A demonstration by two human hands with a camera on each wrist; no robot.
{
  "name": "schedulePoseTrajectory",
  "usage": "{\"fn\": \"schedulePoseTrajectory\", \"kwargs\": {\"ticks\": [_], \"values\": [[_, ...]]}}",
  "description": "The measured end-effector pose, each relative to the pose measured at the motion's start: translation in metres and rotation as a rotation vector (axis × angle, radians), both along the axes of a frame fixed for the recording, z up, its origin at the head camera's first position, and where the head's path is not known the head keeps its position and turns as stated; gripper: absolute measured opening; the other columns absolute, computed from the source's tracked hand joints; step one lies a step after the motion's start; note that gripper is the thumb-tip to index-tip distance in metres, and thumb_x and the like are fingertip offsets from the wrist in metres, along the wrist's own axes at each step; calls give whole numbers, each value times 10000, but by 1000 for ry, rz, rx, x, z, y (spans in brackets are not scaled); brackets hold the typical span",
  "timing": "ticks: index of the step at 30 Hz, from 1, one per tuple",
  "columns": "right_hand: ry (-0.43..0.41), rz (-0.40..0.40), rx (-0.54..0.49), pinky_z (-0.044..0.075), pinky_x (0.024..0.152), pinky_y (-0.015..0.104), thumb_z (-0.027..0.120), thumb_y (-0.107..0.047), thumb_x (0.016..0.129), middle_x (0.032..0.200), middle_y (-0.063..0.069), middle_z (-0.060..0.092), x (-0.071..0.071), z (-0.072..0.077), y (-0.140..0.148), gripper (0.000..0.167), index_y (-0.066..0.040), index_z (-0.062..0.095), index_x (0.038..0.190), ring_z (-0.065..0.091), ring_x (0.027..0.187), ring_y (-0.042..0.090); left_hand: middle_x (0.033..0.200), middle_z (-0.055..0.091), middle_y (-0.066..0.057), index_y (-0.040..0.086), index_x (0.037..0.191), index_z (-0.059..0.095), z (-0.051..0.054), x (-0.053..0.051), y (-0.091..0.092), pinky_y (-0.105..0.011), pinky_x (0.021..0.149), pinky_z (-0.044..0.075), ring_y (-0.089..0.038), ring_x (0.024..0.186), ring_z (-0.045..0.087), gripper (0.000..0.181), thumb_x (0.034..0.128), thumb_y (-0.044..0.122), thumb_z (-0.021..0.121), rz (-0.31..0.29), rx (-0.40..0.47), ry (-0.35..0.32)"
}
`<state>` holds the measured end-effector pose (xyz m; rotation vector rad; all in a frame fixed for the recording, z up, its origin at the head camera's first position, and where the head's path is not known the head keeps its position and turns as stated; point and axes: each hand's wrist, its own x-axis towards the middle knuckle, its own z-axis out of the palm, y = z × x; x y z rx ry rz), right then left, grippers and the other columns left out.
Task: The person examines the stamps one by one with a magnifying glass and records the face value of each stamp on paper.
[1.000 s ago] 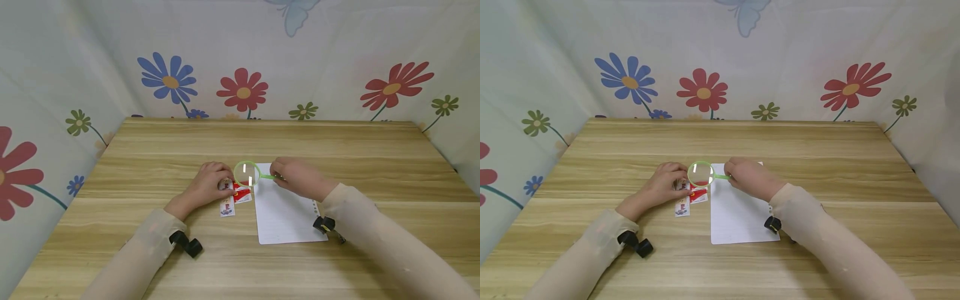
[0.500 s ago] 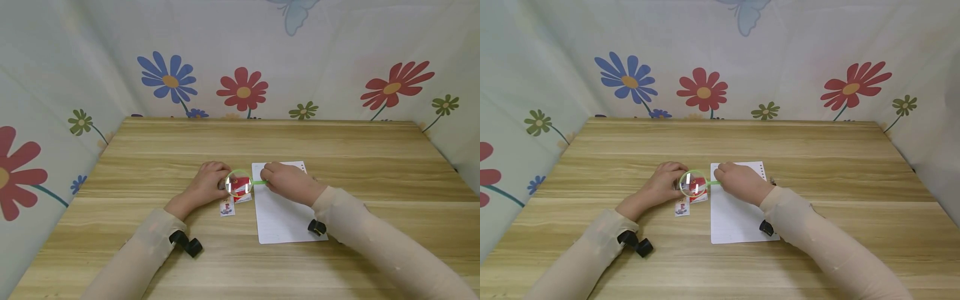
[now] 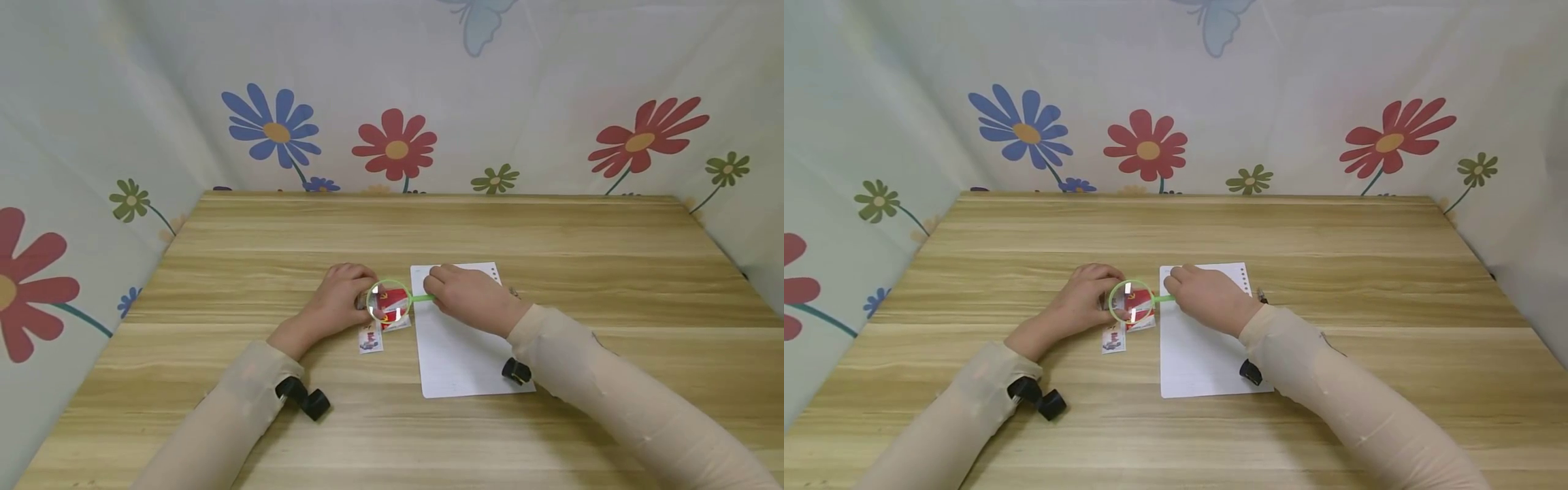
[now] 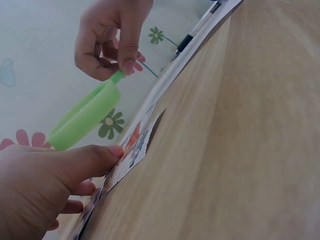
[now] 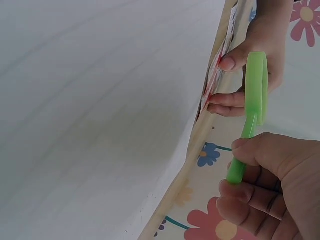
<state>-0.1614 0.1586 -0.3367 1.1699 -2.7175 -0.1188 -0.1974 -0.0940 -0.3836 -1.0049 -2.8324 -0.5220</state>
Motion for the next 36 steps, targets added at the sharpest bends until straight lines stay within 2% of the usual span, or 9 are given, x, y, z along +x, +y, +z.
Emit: {"fn": "schedulePoseTrajectory", "kwargs": {"ticks": [5,15,24,30,36], "values": [[-21,-25,-32,564,739,253,705,-125,859,948,29,629,0,4,2,173,-81,619,1003,603,835,138,1178,635,-89,115,1010,709,-2,1,-2,-483,1124,304,-291,1181,523,300,750,253,768,5,1,6],[-112,-93,-134,563,739,270,702,-110,858,935,33,639,3,18,11,145,-68,637,980,609,803,139,1154,643,-78,90,1056,704,-1,1,-1,-462,1114,321,-267,1163,527,376,821,381,735,21,29,32],[-109,-124,-228,553,687,264,698,-94,856,922,43,650,10,24,26,120,-62,640,957,598,764,131,1198,623,-66,109,1096,690,4,4,4,-466,1099,343,-254,1182,520,356,825,335,742,-2,77,69],[-110,-135,-292,536,655,270,673,-67,865,906,53,642,14,29,39,93,-44,628,944,598,771,148,1209,611,-72,116,1117,682,11,11,11,-470,1091,360,-260,1181,517,371,811,311,760,-11,96,88],[-139,-193,-338,531,657,283,665,-66,868,900,60,629,17,30,51,101,-23,627,951,599,774,163,1191,615,-64,114,1125,680,11,16,16,-460,1076,374,-248,1162,531,407,798,337,772,-31,106,115]]}}
